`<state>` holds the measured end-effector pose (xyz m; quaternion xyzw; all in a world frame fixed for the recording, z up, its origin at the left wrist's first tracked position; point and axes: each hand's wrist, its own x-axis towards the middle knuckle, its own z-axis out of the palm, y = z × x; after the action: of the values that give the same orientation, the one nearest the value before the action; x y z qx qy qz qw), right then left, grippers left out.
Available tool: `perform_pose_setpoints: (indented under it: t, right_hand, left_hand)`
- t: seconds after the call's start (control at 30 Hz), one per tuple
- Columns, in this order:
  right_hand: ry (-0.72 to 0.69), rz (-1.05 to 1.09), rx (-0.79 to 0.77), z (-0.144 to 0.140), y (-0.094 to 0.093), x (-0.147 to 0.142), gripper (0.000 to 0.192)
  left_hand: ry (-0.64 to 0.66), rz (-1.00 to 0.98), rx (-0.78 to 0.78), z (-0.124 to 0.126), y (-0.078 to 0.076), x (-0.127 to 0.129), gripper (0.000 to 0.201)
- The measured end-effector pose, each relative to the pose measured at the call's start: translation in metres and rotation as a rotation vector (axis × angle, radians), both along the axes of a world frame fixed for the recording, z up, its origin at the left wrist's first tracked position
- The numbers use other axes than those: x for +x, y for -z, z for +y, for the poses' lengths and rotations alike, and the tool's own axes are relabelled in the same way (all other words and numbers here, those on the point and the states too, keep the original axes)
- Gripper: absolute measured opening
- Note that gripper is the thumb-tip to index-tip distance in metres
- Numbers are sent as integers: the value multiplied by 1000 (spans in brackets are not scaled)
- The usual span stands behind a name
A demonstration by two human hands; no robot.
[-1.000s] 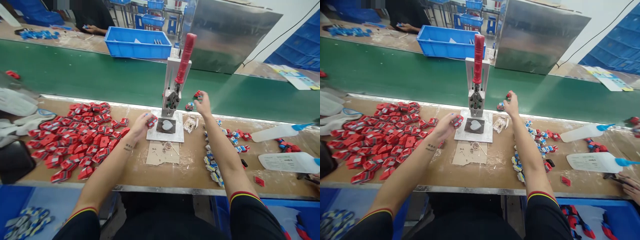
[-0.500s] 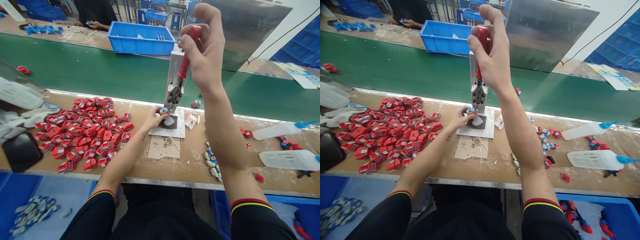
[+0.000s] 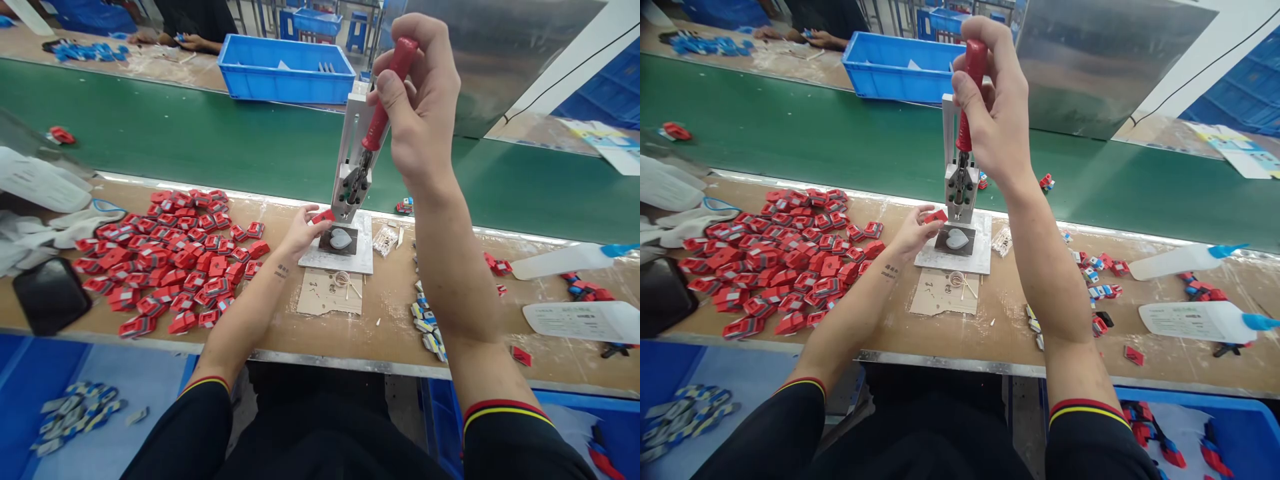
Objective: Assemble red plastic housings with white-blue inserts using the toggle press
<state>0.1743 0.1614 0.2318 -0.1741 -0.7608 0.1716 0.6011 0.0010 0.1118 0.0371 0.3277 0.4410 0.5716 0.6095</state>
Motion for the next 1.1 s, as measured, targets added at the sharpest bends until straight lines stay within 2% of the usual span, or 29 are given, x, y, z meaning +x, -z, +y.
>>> perform_pose_setpoints:
  t: [0.1, 0.2, 0.3, 0.47, 0.67, 0.77, 0.93, 1.0, 1.1]
  right_hand:
    - [25, -6, -21, -5, 0, -1, 27]
    - [41, -12, -40, -9, 0, -3, 27]
    - [50, -4, -58, -11, -1, -4, 27]
    - [66, -12, -95, -11, 1, -3, 32]
    - [135, -71, -125, -11, 3, -1, 33]
    - [159, -77, -139, -10, 4, -1, 36]
    - [212, -104, -117, -10, 3, -2, 36]
    - [211, -101, -100, -11, 3, -2, 35]
    - [215, -107, -90, -12, 3, -2, 37]
  left_hand:
    - [-24, 126, 50, 1, 3, 0, 55]
    - [29, 168, 92, 0, 3, -1, 47]
    - [42, 81, 96, -1, 3, -2, 41]
    - [-81, -163, 43, 4, 11, -7, 43]
    - [-161, -123, 21, 7, 21, -12, 32]
    - [-151, -122, -10, 6, 19, -11, 31]
    - [-108, -278, -51, 5, 13, -6, 30]
    - [-82, -245, -34, 4, 12, -3, 29]
    - [-92, -48, 24, 2, 13, -1, 40]
